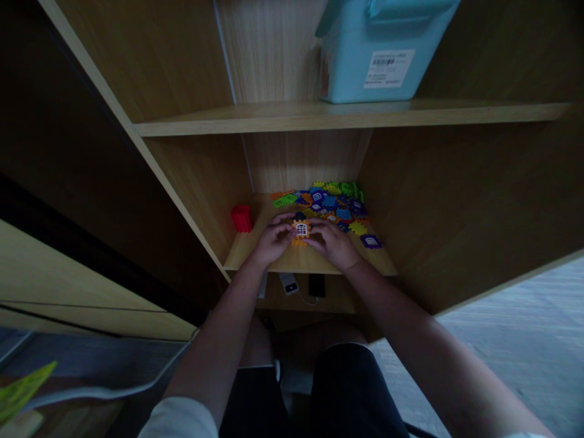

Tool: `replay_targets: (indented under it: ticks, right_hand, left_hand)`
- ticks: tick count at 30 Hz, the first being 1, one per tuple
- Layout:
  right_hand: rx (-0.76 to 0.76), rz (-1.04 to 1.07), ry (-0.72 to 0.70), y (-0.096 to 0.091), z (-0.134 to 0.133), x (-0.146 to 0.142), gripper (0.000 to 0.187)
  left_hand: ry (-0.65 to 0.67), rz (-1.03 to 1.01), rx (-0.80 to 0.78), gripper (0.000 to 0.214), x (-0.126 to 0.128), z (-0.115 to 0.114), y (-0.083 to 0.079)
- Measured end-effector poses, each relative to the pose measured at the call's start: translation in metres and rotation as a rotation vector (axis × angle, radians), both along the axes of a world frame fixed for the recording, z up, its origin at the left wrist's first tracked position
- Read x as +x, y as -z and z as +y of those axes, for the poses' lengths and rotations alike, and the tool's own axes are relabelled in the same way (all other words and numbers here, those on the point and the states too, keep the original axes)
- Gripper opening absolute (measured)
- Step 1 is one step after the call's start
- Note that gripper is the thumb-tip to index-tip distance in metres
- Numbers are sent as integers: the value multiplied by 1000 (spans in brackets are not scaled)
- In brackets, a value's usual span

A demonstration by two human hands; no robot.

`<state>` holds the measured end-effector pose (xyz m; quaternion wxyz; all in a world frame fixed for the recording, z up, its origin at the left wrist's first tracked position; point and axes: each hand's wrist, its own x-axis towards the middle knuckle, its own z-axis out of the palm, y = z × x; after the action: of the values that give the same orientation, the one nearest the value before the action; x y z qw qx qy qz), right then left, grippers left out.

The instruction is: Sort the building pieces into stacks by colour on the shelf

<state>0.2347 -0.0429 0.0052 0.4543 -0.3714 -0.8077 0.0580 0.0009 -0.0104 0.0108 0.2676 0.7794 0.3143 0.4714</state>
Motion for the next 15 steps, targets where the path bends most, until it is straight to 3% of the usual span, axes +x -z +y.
replay_targets:
  ticks: [6,15]
  right_hand:
    - [-117,127,35,3,7,0,28]
    - [-188,113,19,10,16,1,33]
  left_hand:
    - [-227,-81,-67,31,1,8,13]
    - [49,15,-190,83,-3,13,23]
